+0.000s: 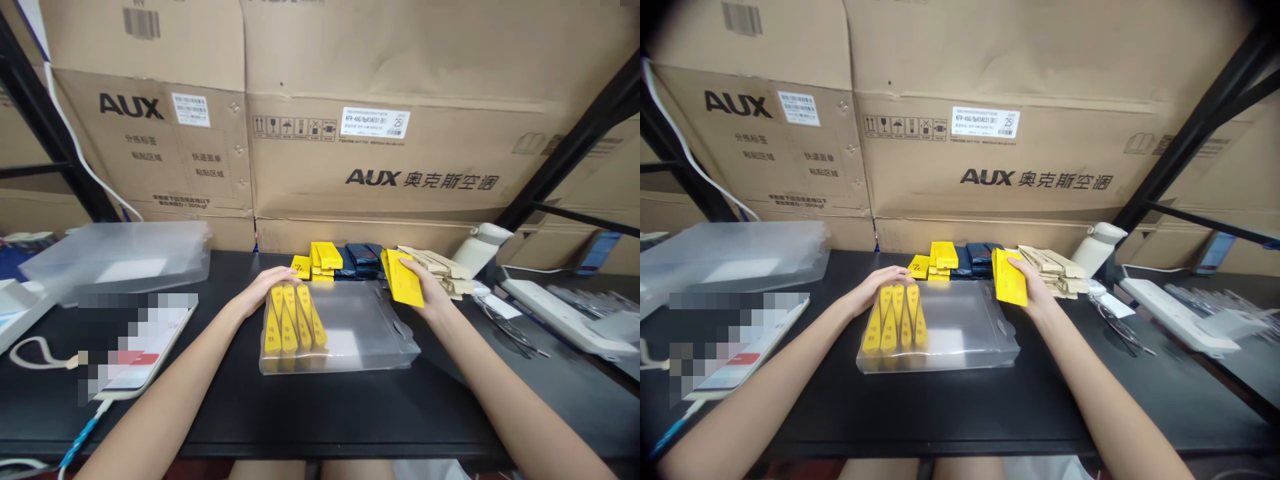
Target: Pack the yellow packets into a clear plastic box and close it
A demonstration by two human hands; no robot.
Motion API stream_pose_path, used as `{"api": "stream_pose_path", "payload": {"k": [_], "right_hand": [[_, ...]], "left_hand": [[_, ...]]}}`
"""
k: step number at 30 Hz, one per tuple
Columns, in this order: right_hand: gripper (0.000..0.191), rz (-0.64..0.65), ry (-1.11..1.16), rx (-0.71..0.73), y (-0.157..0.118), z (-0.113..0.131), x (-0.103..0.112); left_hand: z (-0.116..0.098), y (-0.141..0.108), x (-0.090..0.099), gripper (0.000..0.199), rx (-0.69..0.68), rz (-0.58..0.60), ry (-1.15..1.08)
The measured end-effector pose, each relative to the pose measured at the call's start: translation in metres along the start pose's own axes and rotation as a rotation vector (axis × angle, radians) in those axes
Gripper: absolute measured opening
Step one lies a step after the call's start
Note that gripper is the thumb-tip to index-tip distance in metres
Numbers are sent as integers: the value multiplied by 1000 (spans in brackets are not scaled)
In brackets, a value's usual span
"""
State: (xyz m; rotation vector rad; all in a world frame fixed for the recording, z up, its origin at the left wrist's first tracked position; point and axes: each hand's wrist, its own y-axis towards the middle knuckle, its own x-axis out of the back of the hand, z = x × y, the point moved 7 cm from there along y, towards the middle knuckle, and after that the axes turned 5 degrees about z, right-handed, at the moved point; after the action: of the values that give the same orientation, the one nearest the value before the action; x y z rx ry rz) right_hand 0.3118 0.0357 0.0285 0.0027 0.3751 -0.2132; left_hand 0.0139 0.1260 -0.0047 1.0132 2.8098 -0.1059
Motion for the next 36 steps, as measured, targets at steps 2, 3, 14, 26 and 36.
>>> {"api": "stream_pose_path", "payload": {"k": [2,3,14,26,36], "right_hand": [[23,-16,46,-56,0,-4,-3],[23,-9,75,-83,0,-6,-4],[40,292,231,-250,-3,-18,-14],[39,218,138,-64,-3,-1,-7],[31,140,157,-44,2,1,-7]], "left_hand": [[0,-1,-1,43,-1,17,18],[0,-1,-1,43,3,24,29],[7,2,3,45,13,51,71],[8,4,6,41,15,35,53],[6,7,7,31,-21,-9,14]]}}
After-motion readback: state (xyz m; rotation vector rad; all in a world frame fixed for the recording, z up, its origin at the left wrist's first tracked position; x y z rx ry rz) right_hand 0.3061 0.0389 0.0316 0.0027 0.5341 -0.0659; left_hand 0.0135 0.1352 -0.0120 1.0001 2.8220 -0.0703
